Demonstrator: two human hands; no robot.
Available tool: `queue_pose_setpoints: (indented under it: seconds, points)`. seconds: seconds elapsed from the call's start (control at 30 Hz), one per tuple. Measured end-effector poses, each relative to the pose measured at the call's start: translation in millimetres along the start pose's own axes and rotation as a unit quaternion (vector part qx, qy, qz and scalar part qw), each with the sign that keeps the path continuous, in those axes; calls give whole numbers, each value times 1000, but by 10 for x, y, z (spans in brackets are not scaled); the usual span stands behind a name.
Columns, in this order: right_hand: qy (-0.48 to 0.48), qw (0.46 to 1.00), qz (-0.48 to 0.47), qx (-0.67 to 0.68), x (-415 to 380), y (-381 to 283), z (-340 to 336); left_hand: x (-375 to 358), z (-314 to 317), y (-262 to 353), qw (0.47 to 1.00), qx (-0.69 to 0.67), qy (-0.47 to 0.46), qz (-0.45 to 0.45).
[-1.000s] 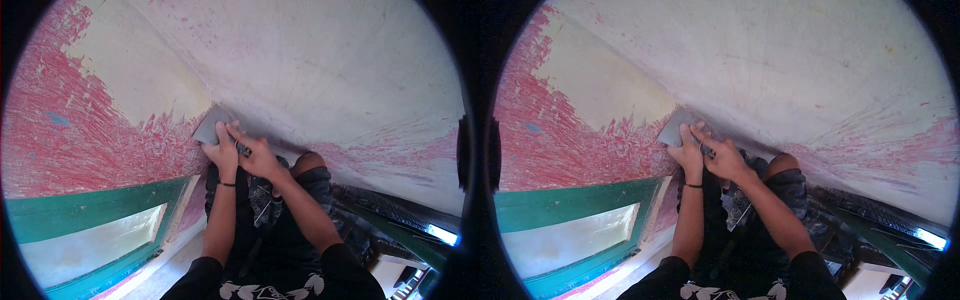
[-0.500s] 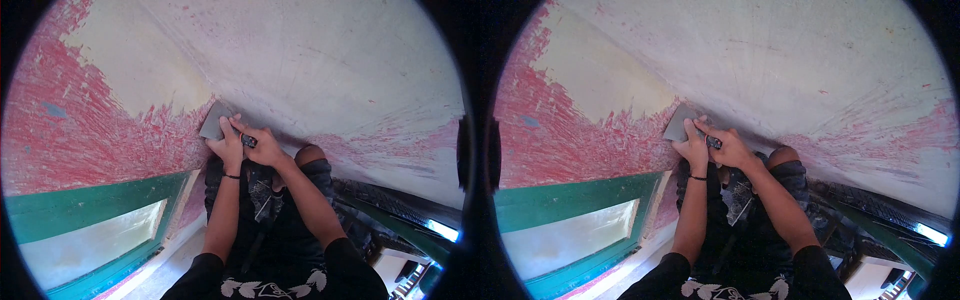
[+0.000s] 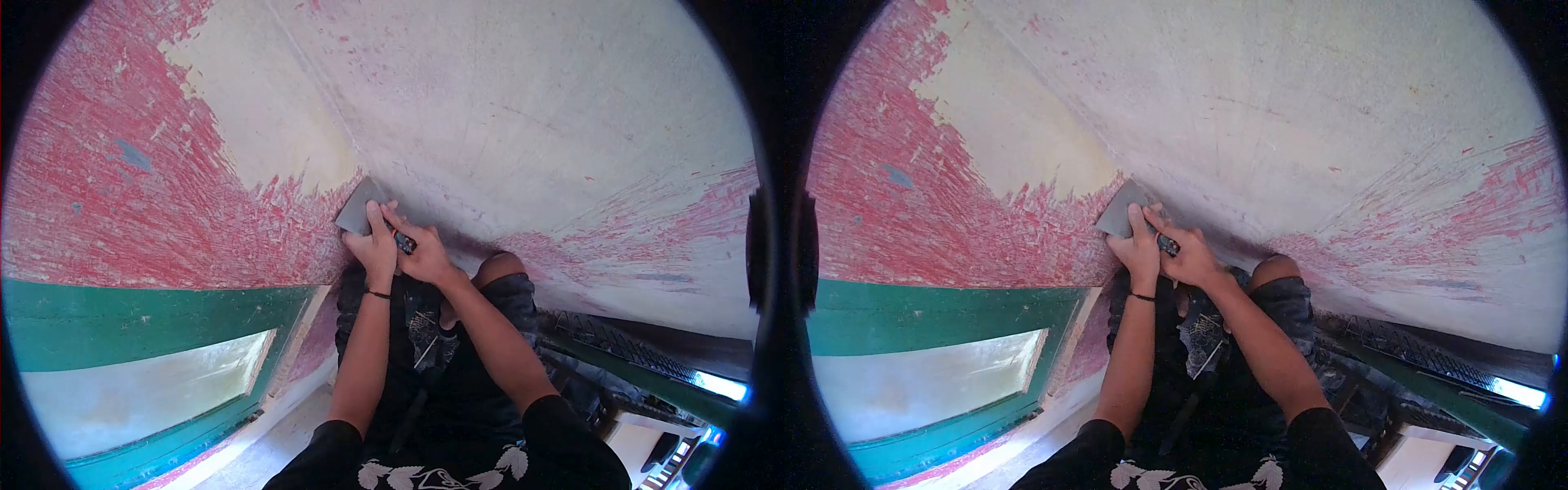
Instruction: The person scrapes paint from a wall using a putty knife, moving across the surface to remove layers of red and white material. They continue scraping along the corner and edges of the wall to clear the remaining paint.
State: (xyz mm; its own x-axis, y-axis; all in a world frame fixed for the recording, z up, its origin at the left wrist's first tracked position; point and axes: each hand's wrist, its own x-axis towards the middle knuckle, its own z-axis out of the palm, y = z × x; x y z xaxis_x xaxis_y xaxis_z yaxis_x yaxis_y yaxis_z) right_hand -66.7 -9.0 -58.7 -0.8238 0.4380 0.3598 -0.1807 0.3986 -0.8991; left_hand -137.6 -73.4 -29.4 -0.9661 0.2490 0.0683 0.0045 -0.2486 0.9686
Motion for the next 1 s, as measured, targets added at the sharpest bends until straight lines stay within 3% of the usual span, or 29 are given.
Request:
queue_pose_setpoints:
  seconds: [0.37,0.53,0.87,1.0]
  points:
    - [13,999,3,-49,-108,314,143,11,-82,-198,995,-75,-20,-70]
    - [47,995,-64,-67,-7,322,210,44,-121,-150,997,-55,-29,-39]
    - [-14,996,-29,-82,77,121,31,-39,20,120,996,-90,3,-26]
    - [-17,996,-19,-80,83,112,1,-25,-45,-53,997,-79,-5,-17]
